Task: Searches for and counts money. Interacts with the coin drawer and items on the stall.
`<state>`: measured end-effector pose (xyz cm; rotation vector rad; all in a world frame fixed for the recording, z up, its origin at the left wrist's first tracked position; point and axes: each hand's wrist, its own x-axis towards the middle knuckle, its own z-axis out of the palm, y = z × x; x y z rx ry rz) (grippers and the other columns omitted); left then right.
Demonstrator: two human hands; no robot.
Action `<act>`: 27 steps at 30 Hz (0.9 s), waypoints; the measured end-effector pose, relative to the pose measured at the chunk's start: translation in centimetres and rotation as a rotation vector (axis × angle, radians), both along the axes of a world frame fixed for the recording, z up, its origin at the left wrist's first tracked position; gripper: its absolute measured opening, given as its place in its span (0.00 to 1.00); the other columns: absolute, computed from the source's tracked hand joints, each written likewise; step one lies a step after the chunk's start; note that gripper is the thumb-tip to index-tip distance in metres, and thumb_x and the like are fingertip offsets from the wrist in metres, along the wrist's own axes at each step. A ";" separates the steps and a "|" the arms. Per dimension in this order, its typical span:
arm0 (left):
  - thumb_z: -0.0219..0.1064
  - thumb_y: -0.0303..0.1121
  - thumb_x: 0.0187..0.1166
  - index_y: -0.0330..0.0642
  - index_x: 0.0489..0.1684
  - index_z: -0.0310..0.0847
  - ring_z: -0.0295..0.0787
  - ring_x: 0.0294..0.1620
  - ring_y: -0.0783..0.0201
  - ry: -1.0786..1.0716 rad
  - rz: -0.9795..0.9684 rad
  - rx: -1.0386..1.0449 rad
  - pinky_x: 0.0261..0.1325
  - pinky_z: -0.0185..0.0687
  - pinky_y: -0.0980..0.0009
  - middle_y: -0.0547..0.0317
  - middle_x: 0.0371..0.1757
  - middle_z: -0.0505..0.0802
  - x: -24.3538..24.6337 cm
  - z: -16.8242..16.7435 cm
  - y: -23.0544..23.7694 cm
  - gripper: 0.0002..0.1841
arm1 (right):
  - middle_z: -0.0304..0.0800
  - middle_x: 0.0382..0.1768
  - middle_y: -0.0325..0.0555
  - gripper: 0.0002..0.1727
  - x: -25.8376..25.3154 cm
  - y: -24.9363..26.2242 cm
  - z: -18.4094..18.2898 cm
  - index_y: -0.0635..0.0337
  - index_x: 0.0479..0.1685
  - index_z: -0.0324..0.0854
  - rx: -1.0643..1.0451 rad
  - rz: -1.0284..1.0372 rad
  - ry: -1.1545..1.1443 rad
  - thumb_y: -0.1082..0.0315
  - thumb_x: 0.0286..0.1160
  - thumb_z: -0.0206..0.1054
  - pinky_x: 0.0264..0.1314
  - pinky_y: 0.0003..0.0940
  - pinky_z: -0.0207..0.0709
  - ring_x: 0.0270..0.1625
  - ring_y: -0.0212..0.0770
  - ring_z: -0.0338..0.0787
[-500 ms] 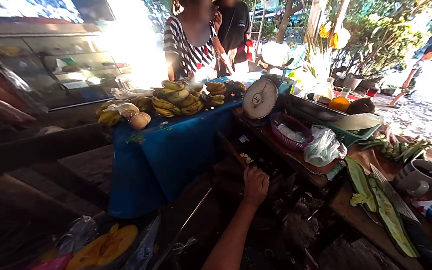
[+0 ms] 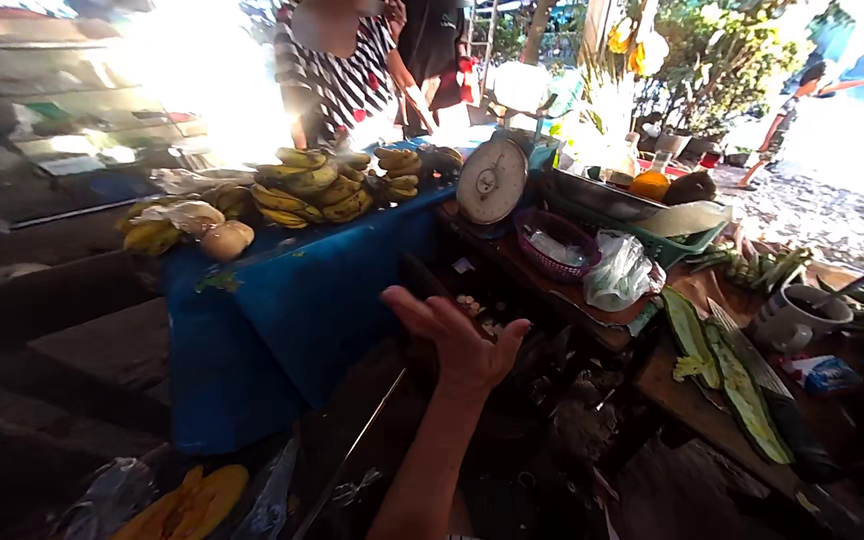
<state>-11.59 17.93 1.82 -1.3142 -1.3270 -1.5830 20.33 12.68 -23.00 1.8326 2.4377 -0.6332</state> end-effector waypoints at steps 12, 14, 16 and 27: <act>0.67 0.68 0.71 0.34 0.96 0.27 0.18 0.94 0.25 -0.588 0.099 -0.914 0.85 0.23 0.21 0.22 0.92 0.29 2.0 -9.2 4.7 0.64 | 0.89 0.66 0.59 0.29 0.0 1.8 1.8 0.57 0.68 0.85 -0.275 -0.136 0.016 0.46 0.88 0.51 0.77 0.65 0.71 0.72 0.61 0.85; 0.73 0.64 0.68 0.37 0.96 0.24 0.16 0.94 0.29 -0.660 0.092 -0.950 0.85 0.21 0.22 0.26 0.93 0.27 2.0 -9.2 4.6 0.67 | 0.88 0.68 0.58 0.31 0.1 1.8 1.4 0.55 0.71 0.84 -0.290 -0.122 -0.013 0.43 0.88 0.48 0.79 0.65 0.69 0.75 0.60 0.83; 0.76 0.61 0.65 0.39 0.96 0.22 0.15 0.95 0.32 -0.691 0.081 -0.940 0.86 0.20 0.23 0.28 0.93 0.26 1.9 -9.3 4.7 0.69 | 0.88 0.68 0.56 0.33 0.0 2.2 0.5 0.54 0.69 0.85 -0.280 -0.109 -0.029 0.40 0.87 0.47 0.80 0.66 0.67 0.75 0.60 0.83; 0.74 0.20 0.56 0.52 0.96 0.12 0.47 0.94 0.40 -1.292 -0.477 -0.614 0.85 0.65 0.46 0.33 0.95 0.38 2.1 -11.2 5.4 0.70 | 0.89 0.64 0.65 0.32 0.3 1.9 -1.9 0.63 0.67 0.85 -0.151 -0.106 0.056 0.45 0.88 0.48 0.77 0.70 0.69 0.72 0.66 0.84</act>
